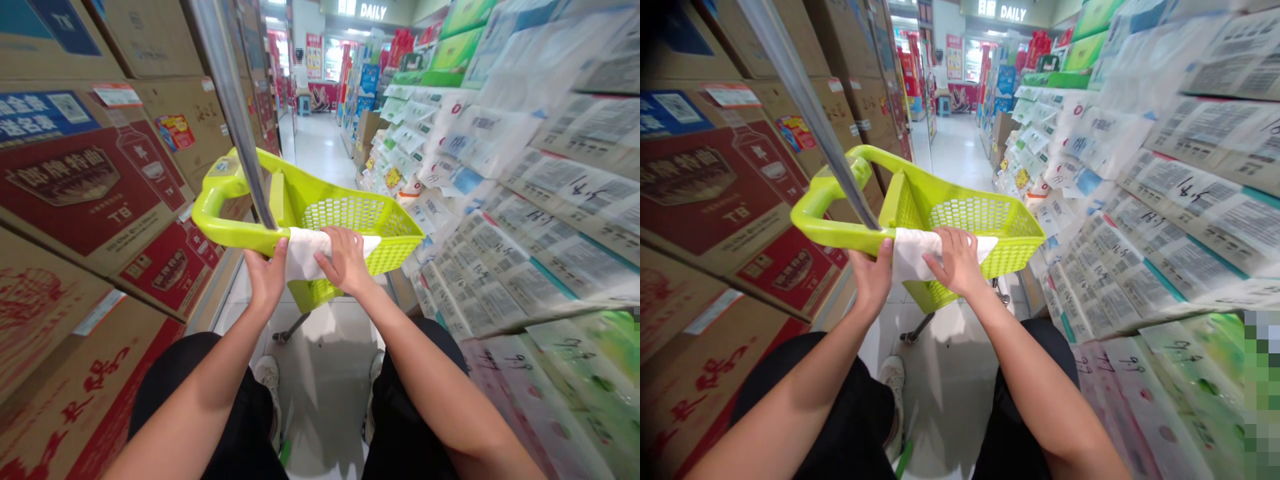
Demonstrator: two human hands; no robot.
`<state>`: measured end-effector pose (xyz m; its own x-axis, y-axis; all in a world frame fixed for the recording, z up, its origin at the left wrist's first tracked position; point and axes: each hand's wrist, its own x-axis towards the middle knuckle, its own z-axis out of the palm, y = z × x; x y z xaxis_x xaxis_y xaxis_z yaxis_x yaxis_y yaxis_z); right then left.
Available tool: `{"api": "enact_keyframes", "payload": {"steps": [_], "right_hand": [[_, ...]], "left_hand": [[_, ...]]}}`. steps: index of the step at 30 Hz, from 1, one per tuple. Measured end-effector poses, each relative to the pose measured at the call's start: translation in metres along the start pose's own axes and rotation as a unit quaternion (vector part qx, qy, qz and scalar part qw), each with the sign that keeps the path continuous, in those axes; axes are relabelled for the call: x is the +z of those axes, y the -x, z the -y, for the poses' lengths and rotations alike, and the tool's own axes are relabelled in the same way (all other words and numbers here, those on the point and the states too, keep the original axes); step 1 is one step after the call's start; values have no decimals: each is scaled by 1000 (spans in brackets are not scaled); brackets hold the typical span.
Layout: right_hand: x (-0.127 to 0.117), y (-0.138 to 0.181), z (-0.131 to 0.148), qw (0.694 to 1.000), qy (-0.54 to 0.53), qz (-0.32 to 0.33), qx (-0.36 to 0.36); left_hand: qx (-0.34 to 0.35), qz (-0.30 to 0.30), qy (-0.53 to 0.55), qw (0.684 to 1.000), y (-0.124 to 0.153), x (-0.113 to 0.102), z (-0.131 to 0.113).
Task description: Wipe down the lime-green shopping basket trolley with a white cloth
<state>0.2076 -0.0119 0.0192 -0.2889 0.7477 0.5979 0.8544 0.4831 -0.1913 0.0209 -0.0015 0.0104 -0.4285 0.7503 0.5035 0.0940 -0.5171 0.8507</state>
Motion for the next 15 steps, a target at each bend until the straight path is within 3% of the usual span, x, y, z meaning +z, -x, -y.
{"api": "enact_keyframes", "payload": {"steps": [5, 8, 15], "right_hand": [[-6, -1, -20, 1000, -7, 24, -1], [-10, 5, -49, 998, 27, 41, 39], [-18, 27, -111, 983, 108, 37, 142]], "left_hand": [[-15, 31, 16, 999, -2, 6, -4], [-35, 22, 20, 999, -10, 5, -4], [6, -24, 23, 999, -27, -3, 5]]}}
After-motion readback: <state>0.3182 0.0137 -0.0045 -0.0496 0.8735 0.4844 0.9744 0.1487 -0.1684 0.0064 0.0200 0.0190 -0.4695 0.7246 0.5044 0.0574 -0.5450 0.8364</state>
